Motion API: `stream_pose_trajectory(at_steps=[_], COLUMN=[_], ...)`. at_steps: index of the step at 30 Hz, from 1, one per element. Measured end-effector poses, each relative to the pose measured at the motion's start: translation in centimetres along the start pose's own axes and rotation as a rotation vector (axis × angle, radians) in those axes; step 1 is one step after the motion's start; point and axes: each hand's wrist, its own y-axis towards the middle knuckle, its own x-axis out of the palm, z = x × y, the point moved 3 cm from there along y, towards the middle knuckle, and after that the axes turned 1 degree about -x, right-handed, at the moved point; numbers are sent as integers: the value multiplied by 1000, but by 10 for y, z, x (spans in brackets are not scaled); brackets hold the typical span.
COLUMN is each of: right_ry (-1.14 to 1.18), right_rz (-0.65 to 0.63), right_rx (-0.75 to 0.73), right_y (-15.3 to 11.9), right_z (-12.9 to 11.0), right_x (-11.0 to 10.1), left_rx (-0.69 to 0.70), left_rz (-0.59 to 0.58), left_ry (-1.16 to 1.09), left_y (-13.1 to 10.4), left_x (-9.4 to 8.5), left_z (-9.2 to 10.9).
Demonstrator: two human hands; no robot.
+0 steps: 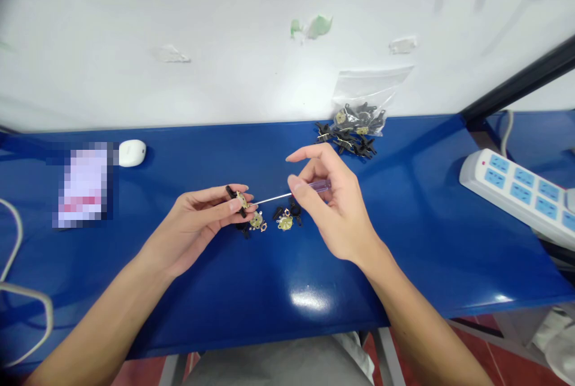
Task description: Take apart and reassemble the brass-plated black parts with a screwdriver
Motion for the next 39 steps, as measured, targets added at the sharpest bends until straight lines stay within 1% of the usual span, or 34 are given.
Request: stream_pose_trajectory(at_steps=[2, 4, 7, 12, 18, 22, 25, 28, 33, 37, 39], right_ry=[9, 9, 43, 65, 46, 60, 31, 12, -4, -18, -15], right_rz=[-19, -11, 17, -6, -8, 34, 35, 35, 11, 59, 58], right_rx=[59, 89, 62, 38, 103, 45, 1, 6, 102, 44, 14], right_y=[-1, -1, -1, -1, -3, -2, -1, -1, -2, -1, 0], right_z=[0, 0, 1, 2, 3, 3, 1, 0, 1, 0, 1], right_x=[1, 2, 1, 0, 2, 0, -1, -1, 3, 2, 1], left_rx=[-2, -3, -2, -2, -1, -7, -7, -8, -12, -19, -25], left_rz=[-2, -4, -9, -12, -18, -25, -22, -14, -6, -13, -18], left_ry=[-6, -15, -31, -55, -79, -86, -82, -71, -63, -66, -68], left_y=[-1, -1, 0, 0, 0, 0, 0, 0, 1, 1, 1], left_x=[0, 0, 1, 0, 1, 2, 2, 1, 1, 1, 1], left_z=[0, 0, 0, 1, 1, -1, -1, 0, -1, -2, -2])
